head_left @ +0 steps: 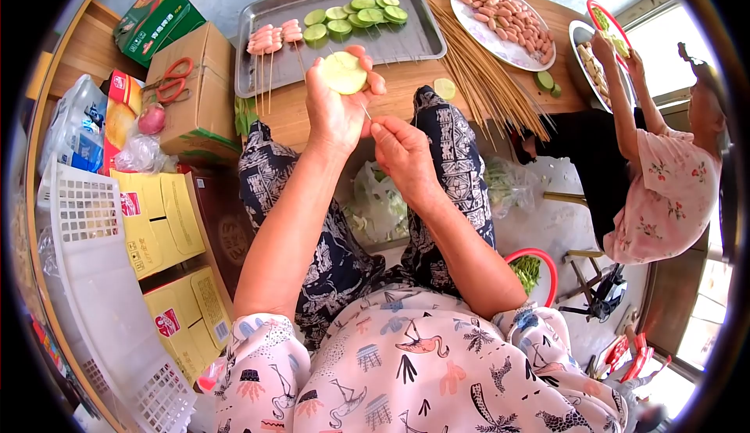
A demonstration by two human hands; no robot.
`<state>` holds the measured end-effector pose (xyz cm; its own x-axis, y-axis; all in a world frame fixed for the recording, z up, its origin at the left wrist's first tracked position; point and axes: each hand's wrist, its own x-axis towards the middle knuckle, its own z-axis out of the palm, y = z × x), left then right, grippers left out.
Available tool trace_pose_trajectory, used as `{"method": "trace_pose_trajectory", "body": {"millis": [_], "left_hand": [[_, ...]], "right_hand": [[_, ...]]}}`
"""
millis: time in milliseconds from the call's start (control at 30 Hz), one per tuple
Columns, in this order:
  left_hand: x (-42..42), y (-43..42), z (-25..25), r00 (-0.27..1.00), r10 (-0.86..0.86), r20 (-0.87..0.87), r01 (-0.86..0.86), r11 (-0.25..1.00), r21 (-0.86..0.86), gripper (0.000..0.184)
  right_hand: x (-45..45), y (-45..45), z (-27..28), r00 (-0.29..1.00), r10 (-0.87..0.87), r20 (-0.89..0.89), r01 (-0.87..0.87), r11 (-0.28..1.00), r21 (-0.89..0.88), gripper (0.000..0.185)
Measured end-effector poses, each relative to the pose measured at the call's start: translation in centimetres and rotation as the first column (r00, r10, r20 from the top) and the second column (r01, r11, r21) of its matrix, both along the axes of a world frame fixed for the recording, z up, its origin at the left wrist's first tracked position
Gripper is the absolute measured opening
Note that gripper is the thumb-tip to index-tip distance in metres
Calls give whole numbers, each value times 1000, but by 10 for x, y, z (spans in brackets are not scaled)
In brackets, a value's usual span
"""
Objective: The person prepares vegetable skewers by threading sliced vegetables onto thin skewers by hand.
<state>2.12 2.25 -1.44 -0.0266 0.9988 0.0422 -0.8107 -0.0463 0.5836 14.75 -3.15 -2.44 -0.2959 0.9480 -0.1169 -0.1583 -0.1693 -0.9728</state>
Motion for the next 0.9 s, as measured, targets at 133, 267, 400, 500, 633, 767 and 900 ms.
{"method": "trace_pose_trajectory", "body": {"millis": [133, 267, 400, 500, 633, 767, 900], "left_hand": [[0, 0, 1, 1000, -4, -27, 4, 1000, 1, 46], [2, 0, 1, 1000, 0, -30, -1, 1000, -19, 47], [2, -2, 1, 998, -13, -55, 13, 1000, -12, 49], [2, -2, 2, 995, -16, -96, 15, 1000, -10, 50], [4, -4, 4, 995, -26, -99, 25, 1000, -10, 50], [5, -4, 4, 996, -18, -91, 16, 1000, -24, 50], [6, -7, 5, 994, -85, -70, 84, 996, -16, 50]], "right_hand": [[0, 0, 1, 1000, -6, 6, 6, 1000, 6, 17], [1, 1, 0, 1000, -8, 27, 8, 1000, 18, 17], [0, 2, 2, 999, -16, 47, 14, 999, 34, 18], [0, 2, 2, 998, -20, 53, 18, 999, 43, 18], [2, 2, 3, 1000, -12, 13, 12, 1000, 15, 18], [1, 3, 1, 1000, -20, 21, 19, 999, 32, 18], [0, 6, 6, 999, -36, 30, 34, 997, 66, 19]]}}
